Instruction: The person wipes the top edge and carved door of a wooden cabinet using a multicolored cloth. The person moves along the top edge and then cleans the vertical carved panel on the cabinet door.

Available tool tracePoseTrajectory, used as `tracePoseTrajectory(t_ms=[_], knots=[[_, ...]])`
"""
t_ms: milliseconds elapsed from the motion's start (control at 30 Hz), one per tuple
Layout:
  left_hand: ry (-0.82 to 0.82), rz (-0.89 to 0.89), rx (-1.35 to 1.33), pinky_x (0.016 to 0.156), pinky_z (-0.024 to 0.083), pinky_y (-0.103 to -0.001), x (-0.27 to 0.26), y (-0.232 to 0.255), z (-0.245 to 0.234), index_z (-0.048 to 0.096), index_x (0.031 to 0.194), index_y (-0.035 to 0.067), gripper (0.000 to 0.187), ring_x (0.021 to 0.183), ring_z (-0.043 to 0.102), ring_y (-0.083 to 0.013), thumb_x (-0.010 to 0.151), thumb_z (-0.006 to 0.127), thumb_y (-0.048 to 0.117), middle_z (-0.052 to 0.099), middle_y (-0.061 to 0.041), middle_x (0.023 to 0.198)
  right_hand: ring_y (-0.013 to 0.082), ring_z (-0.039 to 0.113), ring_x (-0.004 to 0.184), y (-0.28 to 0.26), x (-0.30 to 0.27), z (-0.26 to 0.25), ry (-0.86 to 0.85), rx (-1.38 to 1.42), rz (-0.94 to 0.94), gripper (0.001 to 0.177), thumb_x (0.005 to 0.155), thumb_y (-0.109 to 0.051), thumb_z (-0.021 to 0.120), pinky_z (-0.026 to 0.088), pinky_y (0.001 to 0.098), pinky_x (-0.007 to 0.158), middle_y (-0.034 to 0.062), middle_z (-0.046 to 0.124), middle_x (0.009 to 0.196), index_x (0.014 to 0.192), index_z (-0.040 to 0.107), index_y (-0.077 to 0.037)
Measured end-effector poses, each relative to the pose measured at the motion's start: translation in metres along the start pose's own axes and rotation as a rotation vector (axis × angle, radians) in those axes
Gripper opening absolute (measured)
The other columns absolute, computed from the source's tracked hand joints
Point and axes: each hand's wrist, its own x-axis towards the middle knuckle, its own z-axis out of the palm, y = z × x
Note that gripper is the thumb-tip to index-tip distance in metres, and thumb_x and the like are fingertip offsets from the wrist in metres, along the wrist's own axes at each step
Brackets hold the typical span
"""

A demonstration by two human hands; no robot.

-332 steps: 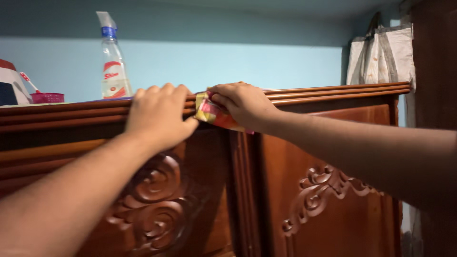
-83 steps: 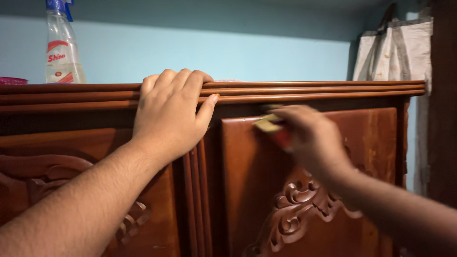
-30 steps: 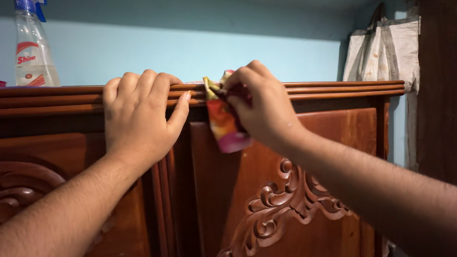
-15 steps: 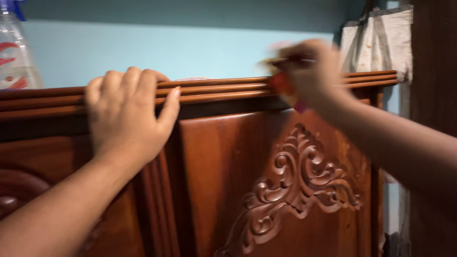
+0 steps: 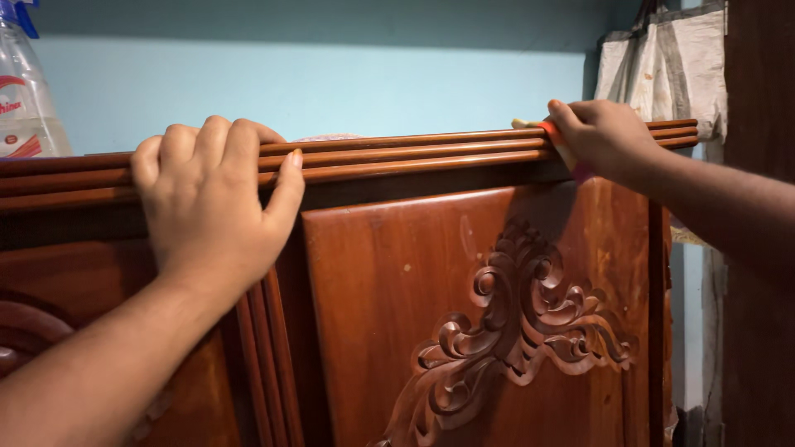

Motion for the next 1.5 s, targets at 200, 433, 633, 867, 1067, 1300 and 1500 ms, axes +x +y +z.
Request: tracePoseTrajectory(t_ms=[200, 433, 633, 867, 1067, 1300, 1500], knots=[[0.005, -0.021, 0.015, 0.110, 0.033, -0.047, 0.002, 0.002, 0.000, 0.069, 0.106, 0.012, 0.031, 0.102, 0.053, -0.0238, 0.111, 0.063, 0.042, 0.062, -0.002, 0.098, 0.0209, 0.063, 0.066, -0.086, -0.015, 0.031, -0.222, 0.138, -0.101, 0.061, 0.104, -0.060, 0.034, 0.055, 0.0410, 0.067, 0.0075, 0.065, 0.074, 0.089, 0.067, -0.011], [-0.053, -0.002, 0.060, 0.105, 0.034, -0.045, 0.006, 0.001, -0.011, 0.072, 0.108, 0.011, 0.031, 0.098, 0.055, -0.0229, 0.105, 0.063, 0.041, 0.063, -0.003, 0.093, 0.0199, 0.065, 0.076, -0.101, -0.037, 0.038, -0.121, 0.030, -0.614, 0.053, 0.105, -0.053, 0.034, 0.054, 0.0432, 0.074, 0.0076, 0.070, 0.090, 0.131, 0.065, -0.020], [-0.061, -0.040, 0.123, 0.111, 0.033, -0.046, 0.000, -0.001, 0.003, 0.072, 0.106, 0.013, 0.032, 0.104, 0.053, -0.0227, 0.113, 0.062, 0.043, 0.062, -0.001, 0.091, 0.0173, 0.054, 0.060, 0.012, 0.003, 0.001, -0.130, 0.068, -0.076, 0.065, 0.108, -0.059, 0.028, 0.054, 0.0389, 0.064, 0.0070, 0.058, 0.072, 0.100, 0.066, -0.007], [-0.031, -0.079, 0.207, 0.109, 0.033, -0.046, 0.004, 0.004, 0.015, 0.072, 0.098, 0.013, 0.039, 0.104, 0.053, -0.0238, 0.113, 0.063, 0.048, 0.062, -0.002, 0.086, 0.0196, 0.066, 0.070, 0.003, 0.021, 0.007, -0.054, -0.084, 0.068, 0.068, 0.106, -0.062, 0.025, 0.053, 0.0411, 0.075, 0.0086, 0.068, 0.076, 0.093, 0.070, -0.013], [-0.118, -0.122, 0.227, 0.112, 0.032, -0.047, 0.007, 0.000, 0.011, 0.073, 0.103, 0.012, 0.040, 0.097, 0.055, -0.0223, 0.112, 0.059, 0.048, 0.067, -0.003, 0.089, 0.0163, 0.067, 0.069, -0.080, -0.035, 0.024, -0.130, 0.026, -0.382, 0.052, 0.102, -0.057, 0.036, 0.054, 0.0387, 0.072, 0.0037, 0.069, 0.075, 0.112, 0.074, -0.023], [-0.128, -0.148, 0.115, 0.114, 0.031, -0.049, 0.005, -0.005, 0.006, 0.075, 0.099, 0.011, 0.035, 0.100, 0.057, -0.0227, 0.115, 0.059, 0.038, 0.067, -0.002, 0.086, 0.0130, 0.054, 0.061, 0.001, -0.010, 0.001, -0.142, 0.179, -0.150, 0.054, 0.106, -0.055, 0.039, 0.049, 0.0335, 0.059, 0.0029, 0.061, 0.072, 0.101, 0.070, -0.011], [-0.112, -0.203, 0.169, 0.119, 0.032, -0.049, 0.003, -0.008, 0.019, 0.074, 0.097, 0.012, 0.037, 0.101, 0.058, -0.0217, 0.119, 0.058, 0.036, 0.069, -0.001, 0.086, 0.0182, 0.060, 0.066, 0.129, 0.056, -0.020, -0.028, 0.127, -0.020, 0.062, 0.110, -0.056, 0.034, 0.054, 0.0346, 0.064, 0.0091, 0.062, 0.076, 0.102, 0.067, -0.004]])
